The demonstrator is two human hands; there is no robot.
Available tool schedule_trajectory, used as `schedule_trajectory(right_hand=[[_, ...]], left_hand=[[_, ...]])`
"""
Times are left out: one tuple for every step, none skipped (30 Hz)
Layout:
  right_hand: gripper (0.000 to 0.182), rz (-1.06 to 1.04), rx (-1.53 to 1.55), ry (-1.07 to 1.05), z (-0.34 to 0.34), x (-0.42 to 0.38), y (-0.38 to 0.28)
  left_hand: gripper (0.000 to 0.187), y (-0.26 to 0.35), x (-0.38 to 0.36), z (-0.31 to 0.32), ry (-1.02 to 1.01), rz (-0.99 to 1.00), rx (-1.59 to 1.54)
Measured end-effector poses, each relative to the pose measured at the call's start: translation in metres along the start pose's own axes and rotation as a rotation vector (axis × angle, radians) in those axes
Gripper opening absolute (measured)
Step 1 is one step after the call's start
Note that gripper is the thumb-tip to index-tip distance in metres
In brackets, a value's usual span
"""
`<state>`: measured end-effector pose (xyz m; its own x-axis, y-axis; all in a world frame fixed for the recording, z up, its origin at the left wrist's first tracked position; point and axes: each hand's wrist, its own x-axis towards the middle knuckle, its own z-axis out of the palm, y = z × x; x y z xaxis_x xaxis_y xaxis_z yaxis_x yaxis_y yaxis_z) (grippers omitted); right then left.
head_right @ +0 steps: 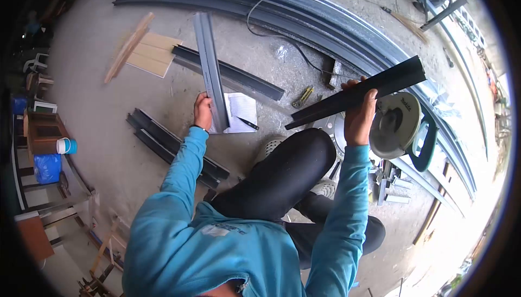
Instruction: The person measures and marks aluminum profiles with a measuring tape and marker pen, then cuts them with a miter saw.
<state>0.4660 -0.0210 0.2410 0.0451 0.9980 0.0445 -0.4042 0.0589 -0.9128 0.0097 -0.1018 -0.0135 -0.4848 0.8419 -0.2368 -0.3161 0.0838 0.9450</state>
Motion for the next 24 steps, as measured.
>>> schedule_trajectory(right_hand=[[0.077,0.017,0.058,0.040,0.018,-0.003,-0.010],[0.076,0.036,0.135,0.020,0.030,-0.004,-0.014],[0.074,0.055,0.212,0.006,0.040,-0.006,-0.019],[0.073,0.069,0.285,0.001,0.048,-0.010,-0.025],[0.073,0.078,0.292,0.012,0.063,-0.017,-0.031],[0.074,0.075,0.320,-0.020,0.072,-0.023,-0.033],[0.077,0.105,0.343,-0.003,0.080,-0.031,-0.033],[0.079,0.118,0.388,-0.017,0.087,-0.039,-0.034],[0.080,0.120,0.387,-0.004,0.097,-0.050,-0.037],[0.081,0.140,0.405,-0.013,0.101,-0.057,-0.034],[0.081,0.156,0.455,-0.027,0.105,-0.065,-0.030],[0.081,0.178,0.512,-0.052,0.108,-0.071,-0.027],[0.080,0.167,0.528,-0.064,0.110,-0.076,-0.024],[0.079,0.160,0.546,-0.079,0.115,-0.079,-0.020],[0.079,0.156,0.558,-0.091,0.116,-0.083,-0.017],[0.078,0.127,0.593,0.021,0.118,-0.088,-0.014],[0.077,0.107,0.631,0.110,0.128,-0.092,-0.011],[0.076,0.043,0.559,0.098,0.124,-0.097,-0.003],[0.077,0.058,0.513,0.199,0.117,-0.098,0.000],[0.078,0.119,0.563,-0.005,0.124,-0.114,-0.014],[0.080,0.089,0.544,0.038,0.122,-0.113,-0.011],[0.079,0.081,0.557,0.058,0.123,-0.115,-0.012],[0.077,0.065,0.530,0.079,0.116,-0.114,-0.008],[0.075,0.035,0.494,0.121,0.106,-0.109,-0.007]], left_hand=[[0.042,0.047,-0.024,0.011,0.053,0.008,-0.013],[0.045,0.073,-0.033,0.017,0.071,0.094,0.069],[0.047,0.093,-0.041,0.022,0.085,0.177,0.153],[0.050,0.118,-0.050,0.029,0.090,0.257,0.236],[0.048,0.159,-0.073,0.040,-0.073,0.300,0.497],[0.040,0.182,-0.085,0.053,-0.216,0.418,0.498],[0.039,0.193,-0.089,0.061,-0.320,0.388,0.411],[0.037,0.203,-0.093,0.068,-0.427,0.351,0.323],[0.037,0.220,-0.106,0.079,-0.517,0.296,0.244],[0.036,0.246,-0.121,0.090,-0.629,0.205,0.301],[0.036,0.253,-0.127,0.099,-0.719,0.166,0.371],[0.037,0.259,-0.131,0.108,-0.797,0.130,0.450],[0.038,0.260,-0.137,0.120,-0.888,0.266,0.474],[0.039,0.253,-0.141,0.131,-0.936,0.427,0.511],[0.039,0.254,-0.147,0.137,-0.965,0.322,0.509],[0.039,0.255,-0.153,0.142,-0.991,0.218,0.506],[0.038,0.251,-0.157,0.148,-1.073,0.174,0.531],[0.038,0.246,-0.158,0.154,-1.130,0.144,0.565],[0.038,0.241,-0.162,0.158,-1.080,0.178,0.583],[0.041,0.237,-0.165,0.152,-0.976,0.734,0.628],[0.043,0.221,-0.161,0.153,-0.932,0.856,0.606],[0.046,0.231,-0.167,0.149,-0.948,0.723,0.729],[0.046,0.234,-0.169,0.147,-0.910,0.730,0.730],[0.046,0.235,-0.171,0.149,-0.896,0.734,0.716]])
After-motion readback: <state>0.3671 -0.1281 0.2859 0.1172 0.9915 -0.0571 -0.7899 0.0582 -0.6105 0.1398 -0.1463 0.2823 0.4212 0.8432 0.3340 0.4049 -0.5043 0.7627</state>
